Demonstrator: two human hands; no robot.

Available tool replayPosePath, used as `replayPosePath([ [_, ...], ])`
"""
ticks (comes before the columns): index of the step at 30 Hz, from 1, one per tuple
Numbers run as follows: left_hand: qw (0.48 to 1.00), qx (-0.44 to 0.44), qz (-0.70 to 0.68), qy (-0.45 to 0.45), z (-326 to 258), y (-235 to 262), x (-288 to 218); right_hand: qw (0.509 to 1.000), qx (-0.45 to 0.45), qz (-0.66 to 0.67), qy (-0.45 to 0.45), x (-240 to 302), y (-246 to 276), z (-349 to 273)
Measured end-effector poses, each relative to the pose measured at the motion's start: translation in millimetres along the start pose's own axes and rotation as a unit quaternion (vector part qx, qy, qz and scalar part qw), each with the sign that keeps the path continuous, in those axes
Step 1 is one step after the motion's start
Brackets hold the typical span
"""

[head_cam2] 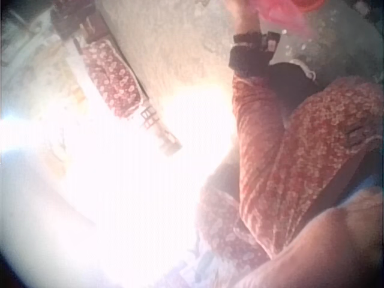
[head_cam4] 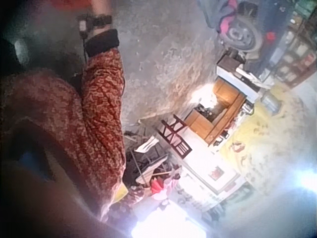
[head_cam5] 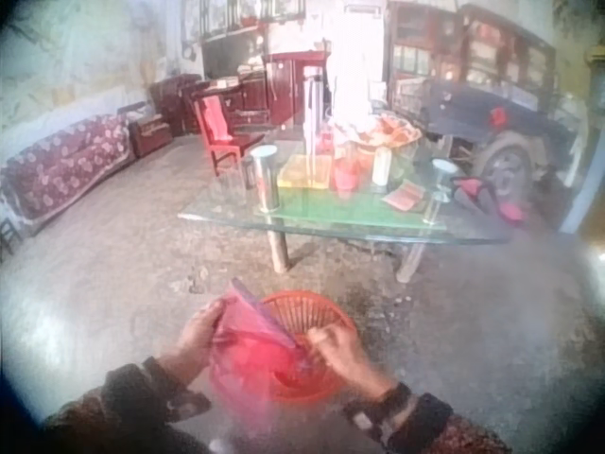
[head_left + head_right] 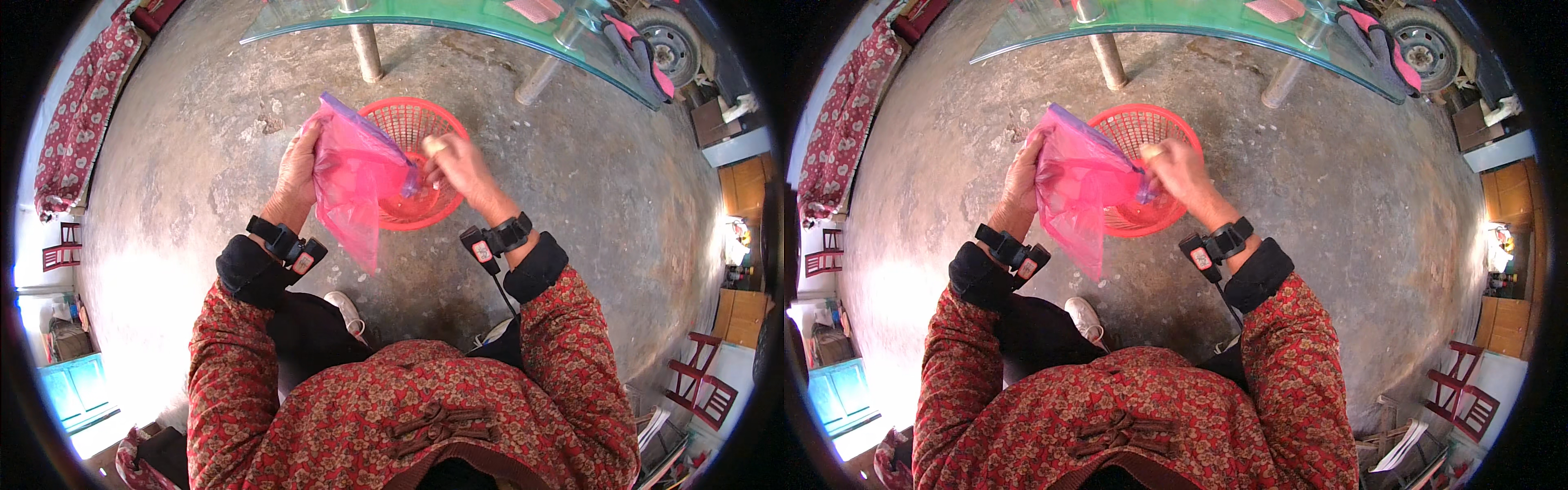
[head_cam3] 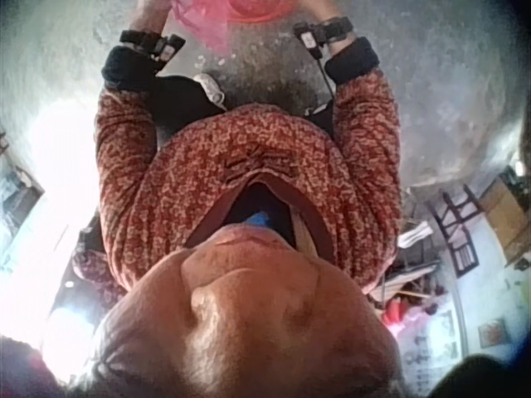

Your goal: The person cuts open a pink plastic bag with scissors, removes a small item, and then lines a red plastic basket with the bag. They adjust the bag to fit the basket and place it on the floor.

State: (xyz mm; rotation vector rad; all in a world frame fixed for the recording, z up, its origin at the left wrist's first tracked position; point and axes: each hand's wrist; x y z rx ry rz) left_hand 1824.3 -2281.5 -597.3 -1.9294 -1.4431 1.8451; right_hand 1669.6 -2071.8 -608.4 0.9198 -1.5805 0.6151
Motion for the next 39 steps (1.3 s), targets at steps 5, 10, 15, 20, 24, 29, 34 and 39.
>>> replayPosePath([
  [5, 0.991, 0.056, -0.101, 0.067, -12, -34, 14, 0.994, 0.089, -0.046, -0.032, 3, -64, -27],
  [10, 0.995, 0.038, -0.072, 0.059, -14, -41, 16, 0.99, 0.11, 0.047, -0.069, -13, -71, -27],
  [15, 0.997, -0.046, -0.061, -0.022, 3, -7, -10, 0.996, -0.077, 0.019, 0.049, -24, -25, -3],
  [20, 0.992, -0.106, -0.034, -0.059, 15, 23, -1, 0.987, -0.142, 0.028, 0.069, -29, 1, 1],
  [24, 0.98, -0.183, 0.058, -0.054, 15, 44, 23, 0.971, -0.217, -0.005, 0.101, -34, 13, 5],
  [29, 0.948, -0.257, 0.18, 0.057, 9, 70, 30, 0.952, -0.24, -0.168, 0.088, -54, 38, 7],
  [34, 0.902, -0.384, 0.181, 0.08, 8, 72, 20, 0.922, -0.265, -0.266, 0.092, -75, 41, 0],
  [39, 0.885, -0.283, 0.37, 0.007, 17, 56, 27, 0.94, -0.215, -0.252, 0.088, -75, 37, -6],
])
Point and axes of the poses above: each hand's wrist, its own z-axis towards the middle knuckle, its own y-axis out of the back of the hand, x = y × z, and after that the axes turned 1 degree about -z, right-handed
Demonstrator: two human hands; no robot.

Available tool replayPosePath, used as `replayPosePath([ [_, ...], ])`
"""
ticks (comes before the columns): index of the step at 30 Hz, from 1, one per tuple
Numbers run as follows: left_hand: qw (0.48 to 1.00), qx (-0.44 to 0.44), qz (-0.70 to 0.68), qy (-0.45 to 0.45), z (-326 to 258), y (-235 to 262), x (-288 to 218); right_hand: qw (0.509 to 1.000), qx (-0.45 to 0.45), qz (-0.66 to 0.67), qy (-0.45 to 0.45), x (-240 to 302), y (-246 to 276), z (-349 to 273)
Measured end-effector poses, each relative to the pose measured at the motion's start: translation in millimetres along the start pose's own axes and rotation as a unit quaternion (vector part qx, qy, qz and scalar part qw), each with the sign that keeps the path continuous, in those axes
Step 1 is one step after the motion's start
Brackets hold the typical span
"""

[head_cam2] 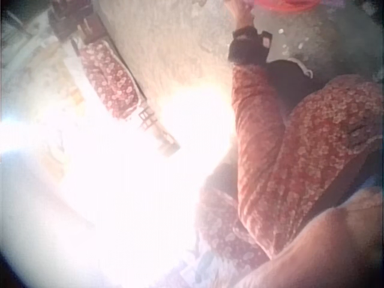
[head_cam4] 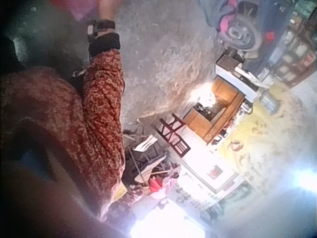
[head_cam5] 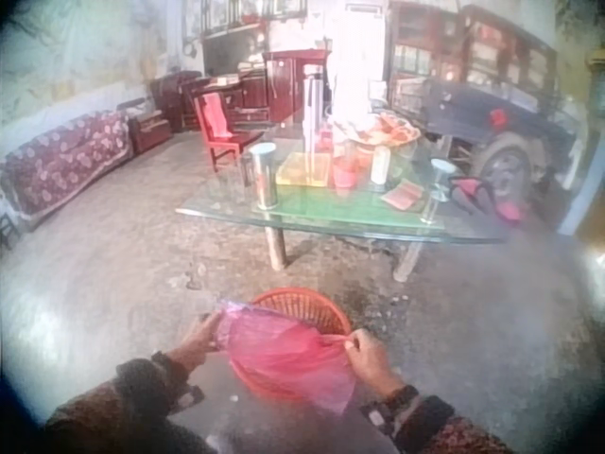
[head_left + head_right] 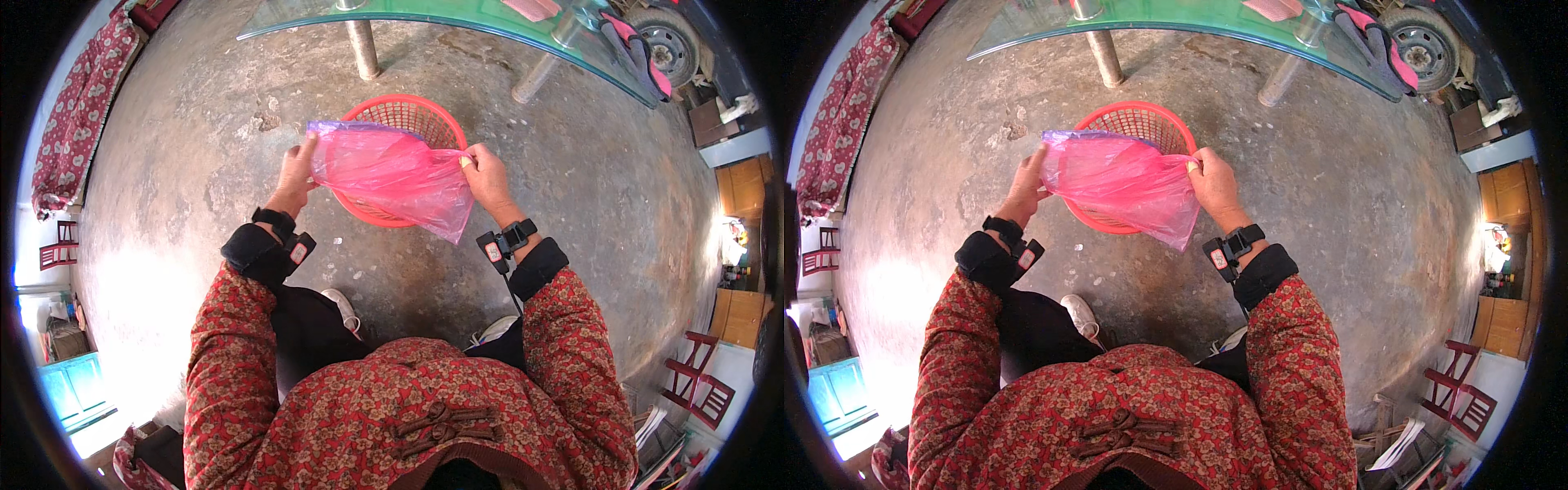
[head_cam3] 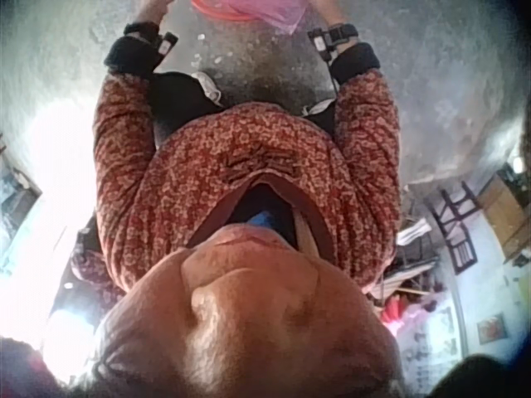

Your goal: The person cuts open a pink plastic bag with scissors, removes a small item, and then lines a red plastic basket with the bag. They adjust the bag to fit the basket and place it on the floor.

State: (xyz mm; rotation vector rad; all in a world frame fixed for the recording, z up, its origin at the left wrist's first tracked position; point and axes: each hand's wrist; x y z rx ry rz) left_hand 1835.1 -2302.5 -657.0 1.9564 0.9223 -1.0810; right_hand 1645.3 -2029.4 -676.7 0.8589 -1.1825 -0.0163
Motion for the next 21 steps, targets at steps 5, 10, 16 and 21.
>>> replayPosePath([
  [5, 0.856, 0.083, 0.221, -0.459, -28, -29, -18, 0.984, 0.025, 0.171, -0.036, 24, 7, 7],
  [10, 0.683, 0.209, 0.415, -0.564, -73, -54, -17, 0.835, 0.15, 0.517, -0.11, 61, 15, 4],
  [16, 0.931, 0.304, 0.073, -0.187, -54, -39, -35, 0.815, 0.06, 0.563, -0.126, 67, 30, 12],
  [21, 0.956, 0.253, -0.128, -0.071, -62, -35, -47, 0.894, 0.124, 0.396, -0.17, 76, 32, 8],
])
Point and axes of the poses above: each hand's wrist, its own z-axis towards the middle knuckle, its own y-axis out of the back of the hand, x = y × z, and after that the axes turned 1 degree about -z, right-handed
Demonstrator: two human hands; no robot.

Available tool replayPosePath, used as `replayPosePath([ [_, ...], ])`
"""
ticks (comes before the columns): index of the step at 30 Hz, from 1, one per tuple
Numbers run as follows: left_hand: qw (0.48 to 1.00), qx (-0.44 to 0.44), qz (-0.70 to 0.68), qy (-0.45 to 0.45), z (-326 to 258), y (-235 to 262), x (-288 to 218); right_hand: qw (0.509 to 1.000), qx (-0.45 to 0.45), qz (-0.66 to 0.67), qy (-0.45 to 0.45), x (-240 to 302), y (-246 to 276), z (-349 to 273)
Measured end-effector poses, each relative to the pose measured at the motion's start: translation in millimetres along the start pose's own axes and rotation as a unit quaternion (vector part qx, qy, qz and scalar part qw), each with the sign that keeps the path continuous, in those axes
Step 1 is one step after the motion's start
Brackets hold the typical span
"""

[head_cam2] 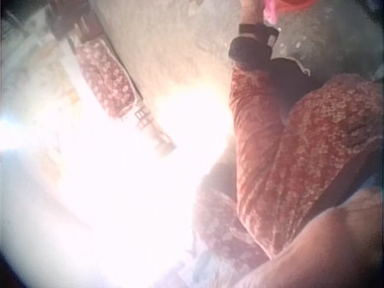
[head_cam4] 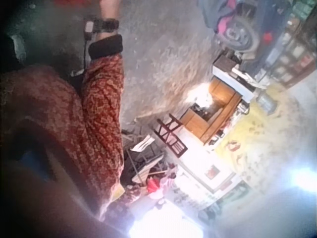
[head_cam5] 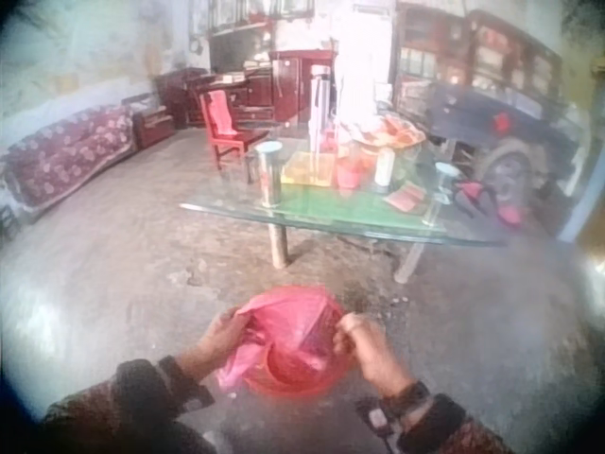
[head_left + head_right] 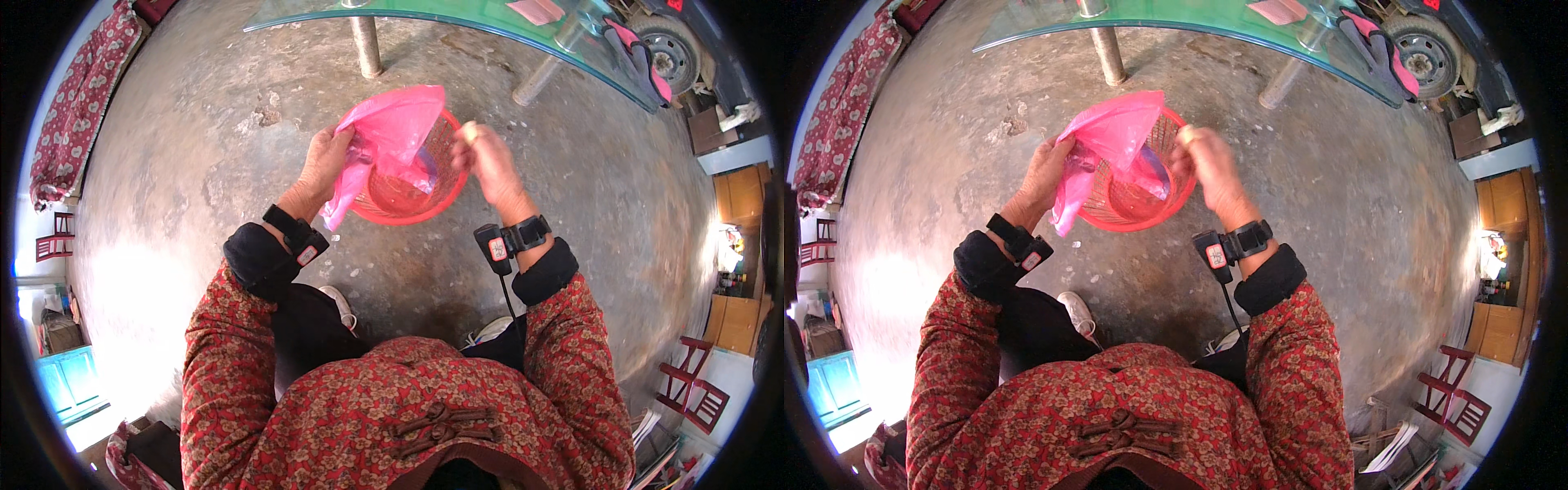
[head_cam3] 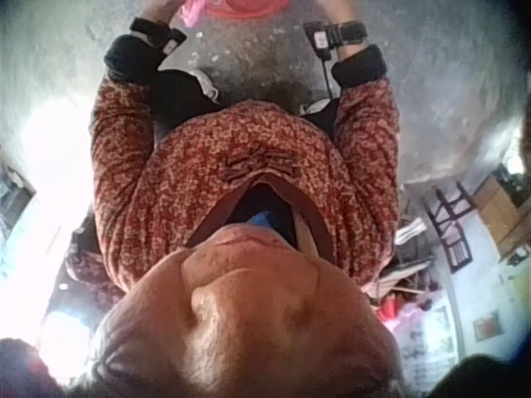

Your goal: The person cuts open a pink plastic bag with scissors, removes a small item, and then lines a red plastic basket with the bag. They adjust the bag to fit the basket and place it on the floor.

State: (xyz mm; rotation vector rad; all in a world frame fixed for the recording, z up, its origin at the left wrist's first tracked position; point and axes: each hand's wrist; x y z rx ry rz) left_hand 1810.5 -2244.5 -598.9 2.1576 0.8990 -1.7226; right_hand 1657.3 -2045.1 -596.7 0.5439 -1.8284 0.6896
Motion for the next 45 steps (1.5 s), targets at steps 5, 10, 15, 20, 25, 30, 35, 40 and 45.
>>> replayPosePath([
  [5, 0.901, 0.032, 0.412, -0.131, -19, -33, 2, 0.974, 0.173, -0.133, 0.056, -15, -36, -21],
  [10, 0.81, 0.16, 0.514, -0.232, -43, -47, 10, 1.0, 0.004, 0.026, 0.007, -27, -27, -10],
  [15, 0.941, -0.007, 0.305, -0.143, -20, -33, 0, 0.993, 0.069, 0.023, 0.097, -12, -8, -2],
  [20, 0.993, 0.056, 0.028, 0.104, -14, -29, 12, 0.986, 0.138, -0.039, 0.084, -1, -17, -18],
  [25, 0.998, 0.064, -0.001, 0.014, -6, -19, 21, 0.985, 0.111, -0.036, 0.128, -7, -6, -7],
  [30, 0.995, -0.074, -0.073, 0.005, 2, -3, 25, 0.987, 0.013, 0.112, 0.119, -9, 21, 8],
  [35, 0.988, -0.08, -0.129, 0.0, 11, 5, 30, 0.973, -0.025, 0.206, 0.1, -10, 25, 11],
  [40, 0.986, -0.118, -0.115, 0.029, 19, 21, 32, 0.975, -0.048, 0.194, 0.098, -7, 22, 13],
  [45, 0.969, -0.247, 0.003, 0.013, 16, 22, 23, 0.973, -0.06, 0.194, 0.107, -6, 17, 12],
])
Point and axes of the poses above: each hand's wrist, its own z-axis towards the middle knuckle, its own y-axis out of the back of the hand, x = y × z, and after that the axes turned 1 degree about -z, right-handed
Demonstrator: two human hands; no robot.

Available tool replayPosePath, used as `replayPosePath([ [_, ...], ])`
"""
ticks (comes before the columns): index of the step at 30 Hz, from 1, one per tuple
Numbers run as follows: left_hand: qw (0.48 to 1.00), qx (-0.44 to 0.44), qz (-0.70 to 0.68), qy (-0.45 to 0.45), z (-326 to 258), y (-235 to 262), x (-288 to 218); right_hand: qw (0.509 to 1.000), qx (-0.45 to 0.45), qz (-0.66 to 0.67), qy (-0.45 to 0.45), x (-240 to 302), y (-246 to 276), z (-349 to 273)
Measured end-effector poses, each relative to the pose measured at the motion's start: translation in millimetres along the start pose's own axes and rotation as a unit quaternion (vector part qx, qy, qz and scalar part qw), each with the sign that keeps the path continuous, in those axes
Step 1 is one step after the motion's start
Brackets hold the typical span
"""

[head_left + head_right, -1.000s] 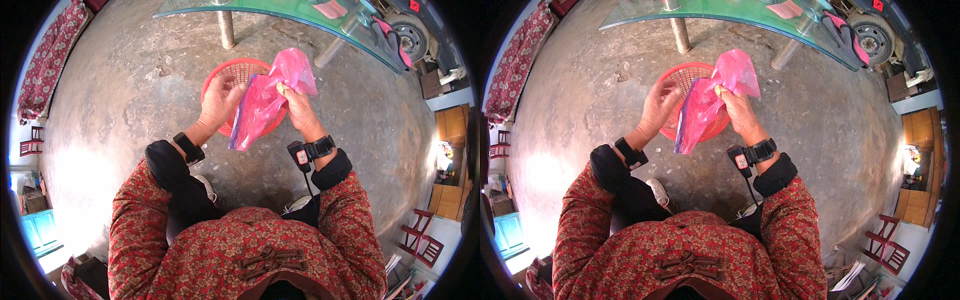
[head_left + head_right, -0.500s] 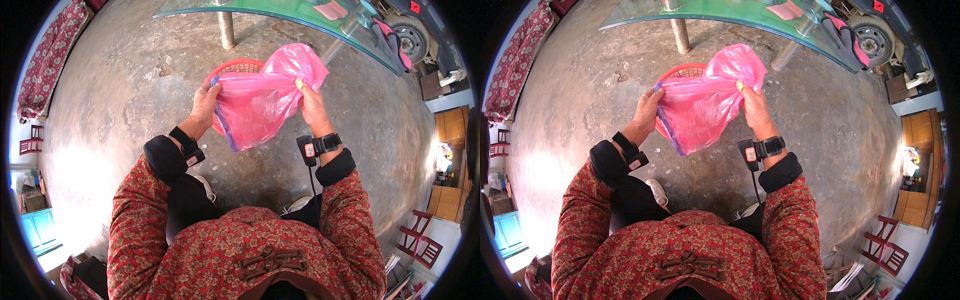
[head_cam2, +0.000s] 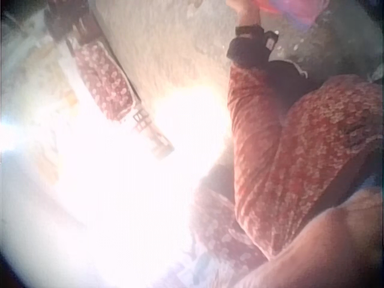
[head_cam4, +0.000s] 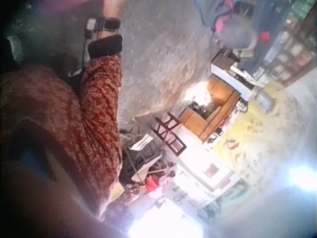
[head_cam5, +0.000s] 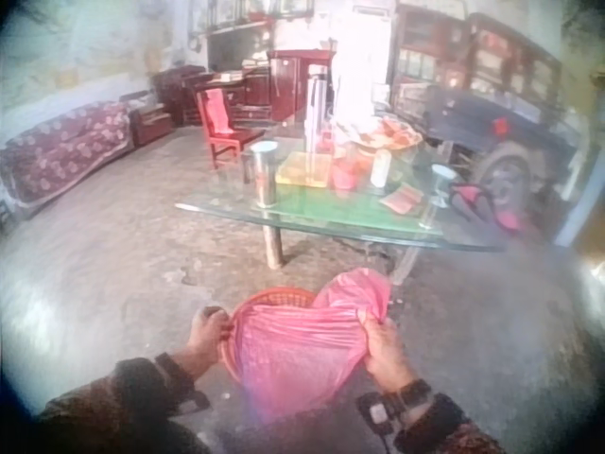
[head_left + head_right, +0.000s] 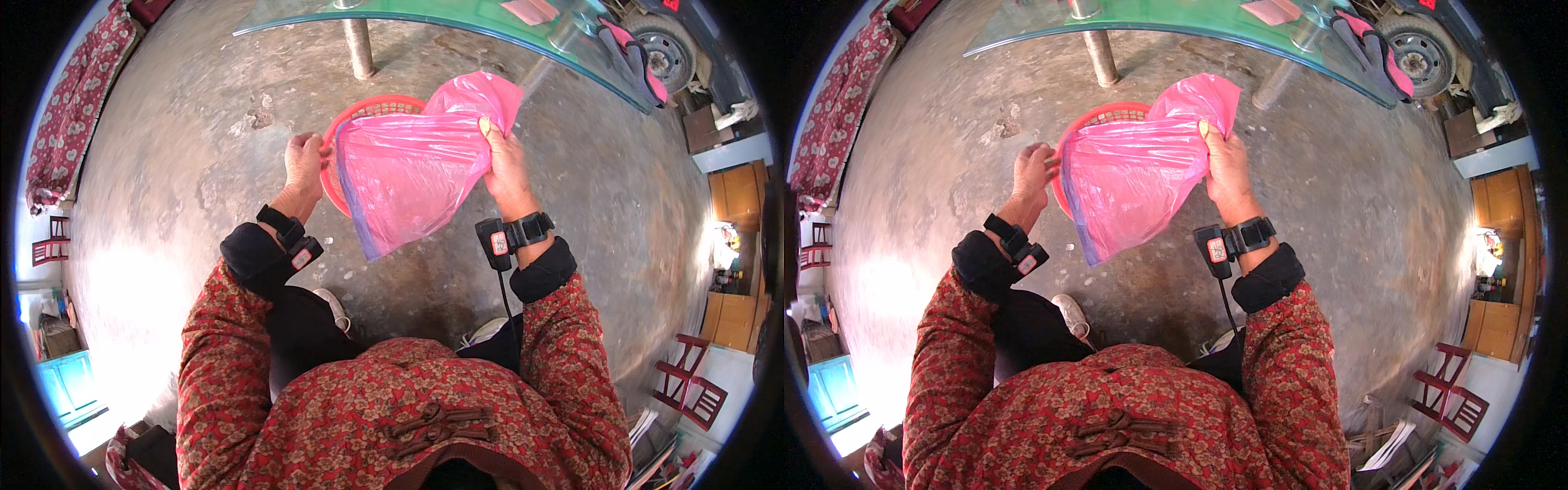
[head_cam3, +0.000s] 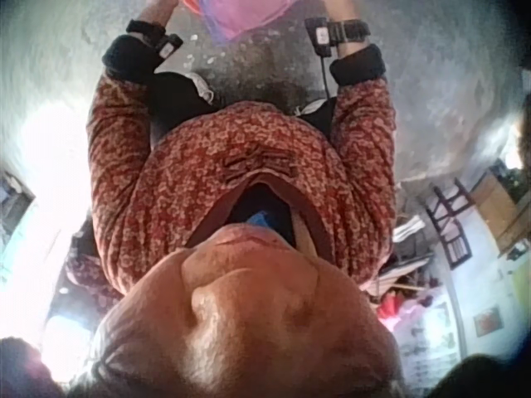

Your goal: The person cuts open a pink plastic bag with scissors, removes a small item, and then lines a red plastic basket with the bag. They adjust the bag to fit the basket and place it on the floor.

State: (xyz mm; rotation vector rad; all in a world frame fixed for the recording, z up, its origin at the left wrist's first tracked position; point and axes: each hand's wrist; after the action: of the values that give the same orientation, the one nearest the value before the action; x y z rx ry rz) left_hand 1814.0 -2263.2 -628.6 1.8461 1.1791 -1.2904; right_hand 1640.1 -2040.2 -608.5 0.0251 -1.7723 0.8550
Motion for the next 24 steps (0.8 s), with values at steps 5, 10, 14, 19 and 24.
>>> replayPosePath([
  [5, 0.95, 0.26, 0.08, -0.153, -37, -28, -22, 0.997, 0.031, -0.063, -0.024, 0, -19, -6],
  [10, 0.877, 0.42, 0.182, -0.144, -81, -47, -17, 0.991, 0.085, -0.104, -0.014, -11, -44, -25],
  [14, 0.898, 0.413, 0.125, -0.088, -70, -38, -19, 0.992, 0.062, -0.107, 0.012, -10, -43, -23],
  [19, 0.931, 0.358, -0.064, 0.003, -53, -28, -16, 0.996, 0.014, -0.082, 0.018, -5, -26, -12],
  [24, 0.918, 0.267, -0.27, 0.115, -30, -20, -16, 0.996, -0.082, 0.004, 0.028, 0, -9, -3],
])
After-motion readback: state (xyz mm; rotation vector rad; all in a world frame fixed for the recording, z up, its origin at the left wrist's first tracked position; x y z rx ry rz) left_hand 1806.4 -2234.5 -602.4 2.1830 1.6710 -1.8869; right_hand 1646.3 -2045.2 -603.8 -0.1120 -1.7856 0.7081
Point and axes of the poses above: each hand's wrist, its own z-axis towards the middle knuckle, its own y-axis out of the back of the hand, x = y × z, and after that the axes turned 1 degree about -z, right-handed
